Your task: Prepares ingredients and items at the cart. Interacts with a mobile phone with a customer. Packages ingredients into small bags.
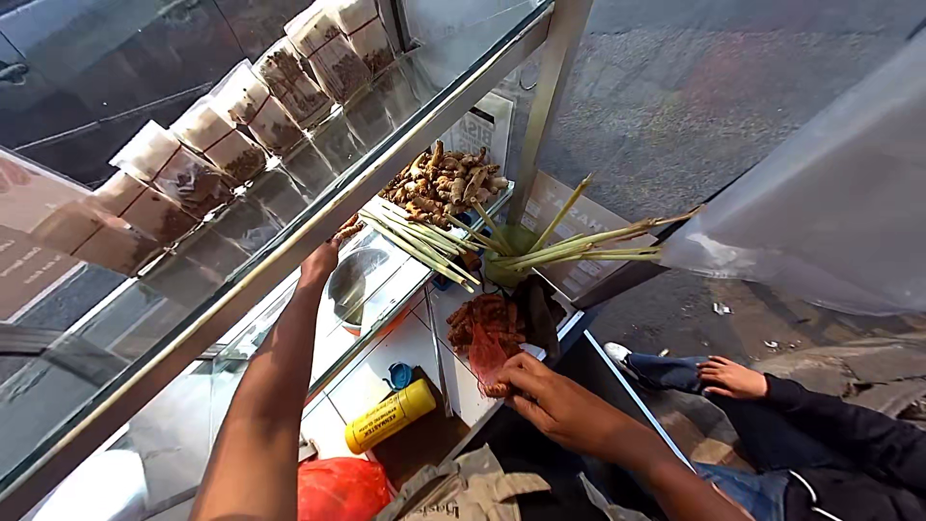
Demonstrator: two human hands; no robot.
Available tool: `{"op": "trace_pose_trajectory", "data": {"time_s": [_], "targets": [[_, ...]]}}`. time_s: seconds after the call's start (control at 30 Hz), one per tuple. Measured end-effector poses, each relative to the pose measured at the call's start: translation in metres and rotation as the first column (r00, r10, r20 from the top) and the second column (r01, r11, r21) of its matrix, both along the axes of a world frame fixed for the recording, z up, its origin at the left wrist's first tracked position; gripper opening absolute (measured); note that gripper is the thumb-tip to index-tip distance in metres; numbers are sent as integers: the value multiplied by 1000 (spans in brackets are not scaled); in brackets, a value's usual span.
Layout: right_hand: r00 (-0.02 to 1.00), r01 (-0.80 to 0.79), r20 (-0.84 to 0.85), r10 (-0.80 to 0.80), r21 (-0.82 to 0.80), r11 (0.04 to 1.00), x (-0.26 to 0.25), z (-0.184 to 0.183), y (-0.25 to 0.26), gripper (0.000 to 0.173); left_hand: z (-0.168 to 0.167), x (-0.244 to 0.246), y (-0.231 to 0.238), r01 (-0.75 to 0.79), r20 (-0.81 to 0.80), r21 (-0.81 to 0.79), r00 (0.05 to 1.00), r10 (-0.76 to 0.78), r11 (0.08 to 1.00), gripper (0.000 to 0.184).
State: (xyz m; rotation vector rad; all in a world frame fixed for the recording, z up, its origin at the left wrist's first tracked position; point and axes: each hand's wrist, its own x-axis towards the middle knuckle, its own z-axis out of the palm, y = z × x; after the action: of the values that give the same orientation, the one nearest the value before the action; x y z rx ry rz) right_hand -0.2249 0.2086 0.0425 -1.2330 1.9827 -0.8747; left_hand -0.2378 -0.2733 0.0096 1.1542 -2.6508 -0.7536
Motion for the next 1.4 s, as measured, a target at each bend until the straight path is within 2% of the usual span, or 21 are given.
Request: {"op": "trace_pose_trajectory", "data": {"time_s": [0.13, 0.27, 0.37, 0.43, 0.5, 0.57, 0.63, 0.67, 0.73, 0.8, 0.87, 0.93, 1.03, 1.1, 1.17, 1.27, 1.4], "targets": [[1000, 16, 0, -16, 16, 1000, 3, -6, 6, 26, -5, -12, -1, -14, 32, -73, 999, 17, 997, 33], [1000, 17, -5, -17, -10, 1000, 4, -11, 5, 31, -4, -12, 1, -37, 50, -66, 998, 41, 997, 33], [999, 34, 4, -34, -15, 999, 4, -11, 2, 35, 1, -7, 5, -32, 61, -68, 997, 36, 997, 46], [997, 68, -32, -70, -43, 997, 3, -8, 0, 33, 21, 0, 23, 70, 58, -62, 996, -66, 996, 45], [985, 112, -116, -126, -118, 987, 1, -8, -2, 28, 49, 16, 52, 299, 48, -23, 954, -297, 954, 38], [967, 126, -189, -168, -213, 969, -1, -8, -7, 24, 81, 41, 94, 550, 34, 75, 832, -553, 832, 29], [952, 100, -248, -178, -297, 950, -2, -4, -14, 22, 104, 65, 139, 759, 30, 231, 620, -784, 609, 24], [949, 71, -269, -164, -325, 943, -2, 0, -18, 21, 109, 74, 160, 819, 12, 305, 507, -862, 486, 29], [940, 10, -312, -139, -383, 924, 0, 7, -27, 18, 111, 88, 194, 884, -35, 346, 347, -937, 314, 40], [928, -32, -349, -127, -414, 910, 3, 13, -35, 16, 106, 97, 213, 927, -87, 273, 290, -953, 257, 34], [924, -34, -357, -138, -435, 900, 7, 16, -41, 17, 99, 102, 215, 943, -135, 179, 307, -942, 281, 25], [926, 16, -329, -186, -457, 889, 8, 17, -43, 29, 100, 106, 200, 925, -119, 141, 371, -921, 354, 28], [918, 94, -304, -256, -460, 883, 2, 17, -36, 44, 110, 112, 148, 802, -21, 71, 596, -803, 594, 28], [913, 139, -284, -294, -461, 876, -4, 12, -27, 43, 109, 108, 107, 639, 13, -14, 770, -638, 769, 23], [915, 165, -263, -306, -449, 878, -8, 5, -19, 43, 98, 93, 79, 429, -15, -32, 903, -429, 903, 28], [925, 163, -260, -278, -390, 906, -9, -5, -10, 43, 54, 62, 37, 254, -73, -50, 964, -257, 966, 33], [934, 135, -271, -231, -331, 934, -5, -14, -5, 41, 8, 28, 8, 146, -91, -60, 984, -151, 987, 34]]}}
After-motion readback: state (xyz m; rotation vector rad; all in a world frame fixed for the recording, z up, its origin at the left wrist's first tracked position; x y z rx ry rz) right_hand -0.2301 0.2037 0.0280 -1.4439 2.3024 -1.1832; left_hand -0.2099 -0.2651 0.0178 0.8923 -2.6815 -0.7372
